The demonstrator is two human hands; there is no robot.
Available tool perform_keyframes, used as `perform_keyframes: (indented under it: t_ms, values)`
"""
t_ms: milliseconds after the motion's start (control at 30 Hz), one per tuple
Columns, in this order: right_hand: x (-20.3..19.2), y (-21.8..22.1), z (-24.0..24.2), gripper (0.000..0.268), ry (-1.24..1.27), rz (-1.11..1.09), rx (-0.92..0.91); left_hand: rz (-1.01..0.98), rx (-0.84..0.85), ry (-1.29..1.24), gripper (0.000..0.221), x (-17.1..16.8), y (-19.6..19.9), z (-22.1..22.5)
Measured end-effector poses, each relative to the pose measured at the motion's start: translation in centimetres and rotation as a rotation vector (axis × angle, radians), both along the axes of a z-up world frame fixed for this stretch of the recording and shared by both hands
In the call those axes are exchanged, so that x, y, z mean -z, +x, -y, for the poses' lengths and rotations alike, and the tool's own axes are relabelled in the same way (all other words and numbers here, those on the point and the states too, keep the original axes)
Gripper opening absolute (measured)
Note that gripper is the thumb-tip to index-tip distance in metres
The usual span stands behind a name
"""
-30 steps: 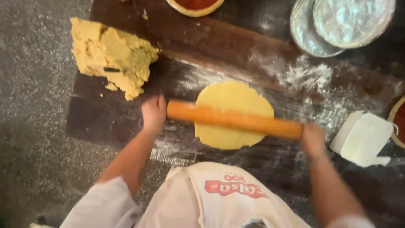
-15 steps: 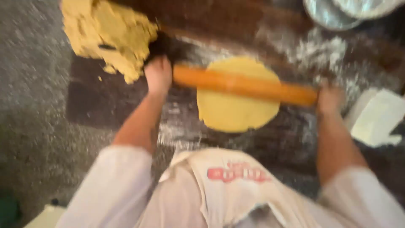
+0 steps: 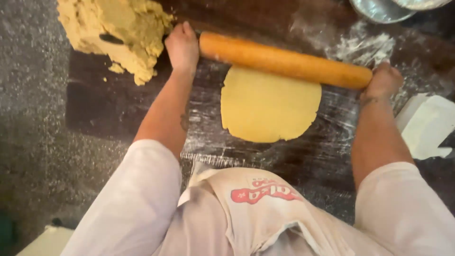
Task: Kneading a portion of dough and rolling it out into a circular shape using a rolling pin to prepare a pie crust.
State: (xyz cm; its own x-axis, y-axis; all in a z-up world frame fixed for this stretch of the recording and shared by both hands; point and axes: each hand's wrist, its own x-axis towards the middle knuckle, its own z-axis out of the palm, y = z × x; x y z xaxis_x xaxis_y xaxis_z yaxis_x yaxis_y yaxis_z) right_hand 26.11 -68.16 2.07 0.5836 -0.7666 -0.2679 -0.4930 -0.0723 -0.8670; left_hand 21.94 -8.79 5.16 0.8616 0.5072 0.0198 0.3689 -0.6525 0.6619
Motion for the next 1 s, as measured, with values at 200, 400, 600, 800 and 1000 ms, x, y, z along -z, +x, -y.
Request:
perform_keyframes:
  t_ms: [200,400,600,800,1000]
  values:
    - [2.9,-9.9,6.6,0.043,-1.107,-0.341,-1.168,0.078,0.170,0.127,0.033,1.9,-6.4,-1.5]
    - [0.4,0.3,1.1,0.029,-0.178,-0.036,-0.245,-0.110,0.039,-0.014,0.050,0.9,3.2,-0.1]
    - [0.3,-12.1,3.8,0.023,-1.436,-0.196,-1.172,0.233,0.288,0.180,0.027,-0.4,-7.4,-0.9]
    - [0.8,-6.5,3.8,0.019,-1.410,-0.687,-1.211,-0.153,0.134,-0.075,0.038,-0.7,-3.4,-0.4]
    - [0.5,-13.2,5.8,0.028,-1.448,-0.039,-1.150,-0.303,0.067,-0.246,0.034,-3.6,-8.2,1.3]
